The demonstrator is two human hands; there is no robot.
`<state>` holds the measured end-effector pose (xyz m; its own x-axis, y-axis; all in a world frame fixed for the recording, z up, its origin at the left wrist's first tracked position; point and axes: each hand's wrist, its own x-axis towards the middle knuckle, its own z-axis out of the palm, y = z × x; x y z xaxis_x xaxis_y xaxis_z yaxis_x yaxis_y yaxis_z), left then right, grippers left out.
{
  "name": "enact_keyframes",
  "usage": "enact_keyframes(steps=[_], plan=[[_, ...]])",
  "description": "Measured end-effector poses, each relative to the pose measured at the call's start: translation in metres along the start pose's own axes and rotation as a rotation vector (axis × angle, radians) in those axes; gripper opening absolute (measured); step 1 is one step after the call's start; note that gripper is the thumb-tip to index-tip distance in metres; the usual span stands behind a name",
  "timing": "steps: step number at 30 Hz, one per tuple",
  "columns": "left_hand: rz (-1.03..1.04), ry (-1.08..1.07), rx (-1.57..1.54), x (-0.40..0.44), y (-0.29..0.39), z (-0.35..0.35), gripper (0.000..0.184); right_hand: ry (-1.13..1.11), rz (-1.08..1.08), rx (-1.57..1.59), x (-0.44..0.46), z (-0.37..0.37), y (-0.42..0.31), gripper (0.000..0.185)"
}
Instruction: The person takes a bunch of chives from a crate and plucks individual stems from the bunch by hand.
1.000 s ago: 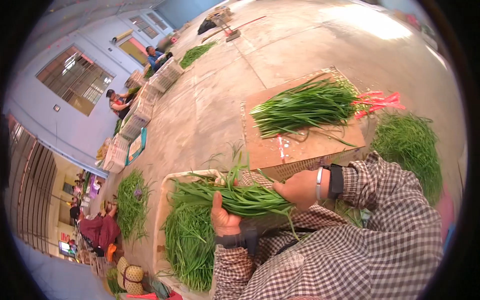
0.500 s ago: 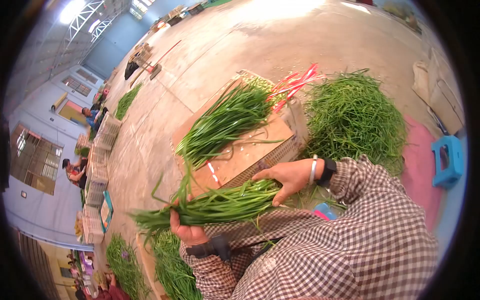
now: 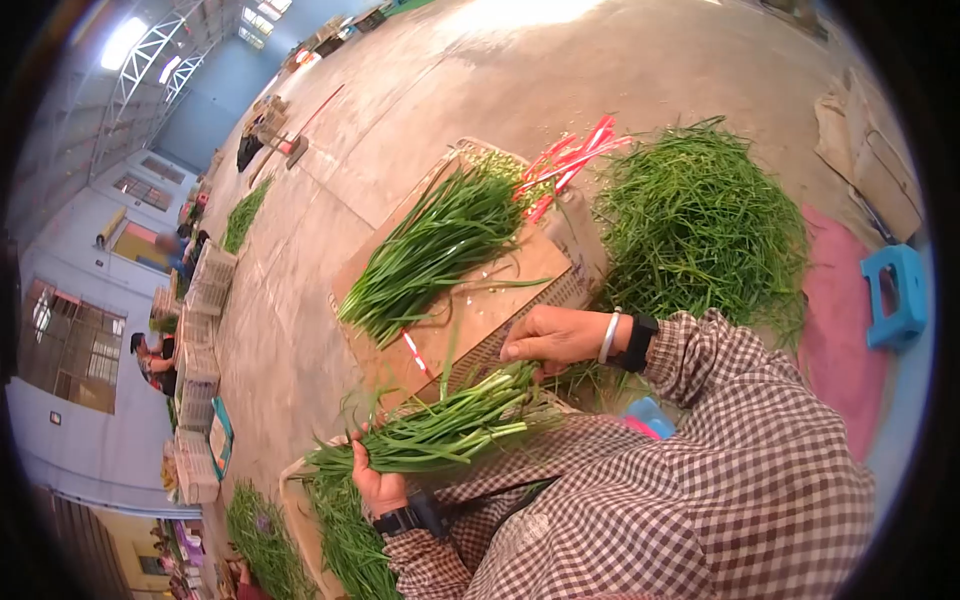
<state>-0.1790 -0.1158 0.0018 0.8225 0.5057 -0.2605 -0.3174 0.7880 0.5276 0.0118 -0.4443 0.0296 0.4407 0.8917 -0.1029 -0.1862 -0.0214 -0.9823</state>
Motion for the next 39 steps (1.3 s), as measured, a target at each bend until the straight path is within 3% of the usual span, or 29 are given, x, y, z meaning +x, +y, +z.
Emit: enact_keyframes(steps=[2,6,12,14,16,18,19,20,21,22,23,25,26,28,31,34,36,39], plan=[[-0.003,0.027,0.005,-0.003,0.009,-0.013,0.019,0.008,-0.078,-0.220,0.010,0.002,0.005,0.022],[0.037,0.078,-0.003,-0.013,0.018,-0.025,0.023,-0.001,-0.050,-0.225,0.011,-0.001,0.001,0.016],[0.091,0.159,-0.010,-0.014,0.041,-0.063,0.024,0.222,0.040,-0.013,-0.026,-0.046,0.008,0.011],[0.119,0.200,-0.025,-0.016,0.043,-0.060,0.024,0.250,0.163,0.053,-0.044,-0.066,0.015,0.011],[0.121,0.175,-0.111,-0.016,0.044,-0.066,0.025,0.261,0.287,-0.137,-0.052,-0.075,0.028,0.014],[0.095,0.160,-0.120,-0.011,0.048,-0.087,0.026,0.078,0.568,-1.761,-0.058,-0.059,0.032,0.023],[0.089,0.169,-0.114,-0.008,0.049,-0.090,0.026,0.155,0.394,-1.514,-0.050,-0.054,0.033,0.031],[0.082,0.180,-0.110,-0.007,0.048,-0.093,0.027,0.219,0.007,-1.064,-0.037,-0.055,0.047,0.037],[0.077,0.220,-0.092,-0.007,0.047,-0.089,0.027,0.192,0.037,-0.725,-0.021,-0.027,0.012,0.048],[0.072,0.220,-0.088,-0.007,0.046,-0.086,0.027,0.228,-0.072,-0.510,-0.001,-0.013,0.020,0.056],[0.076,0.240,-0.047,-0.007,0.044,-0.082,0.027,0.233,-0.154,-0.421,0.020,0.004,0.023,0.058],[0.085,0.258,-0.003,-0.009,0.040,-0.075,0.026,0.169,-0.093,-0.389,0.051,0.038,0.009,0.054],[0.103,0.286,0.006,-0.012,0.037,-0.071,0.027,0.165,-0.087,-0.529,0.064,0.048,0.002,0.038],[0.135,0.318,0.011,-0.012,0.039,-0.072,0.027,0.272,-0.286,-0.471,0.087,0.054,0.028,0.021],[0.130,0.381,-0.022,-0.022,0.040,-0.069,0.026,0.322,-0.213,-0.374,0.075,0.054,0.020,0.012],[0.128,0.366,-0.132,-0.012,0.042,-0.085,0.026,0.357,-0.178,-0.439,0.052,0.034,0.016,0.010],[0.121,0.358,-0.154,-0.010,0.043,-0.088,0.026,0.341,-0.025,-0.242,0.032,0.012,0.013,0.011],[0.125,0.357,-0.151,-0.008,0.044,-0.089,0.026,0.289,0.172,-0.216,-0.005,-0.044,0.026,0.011]])
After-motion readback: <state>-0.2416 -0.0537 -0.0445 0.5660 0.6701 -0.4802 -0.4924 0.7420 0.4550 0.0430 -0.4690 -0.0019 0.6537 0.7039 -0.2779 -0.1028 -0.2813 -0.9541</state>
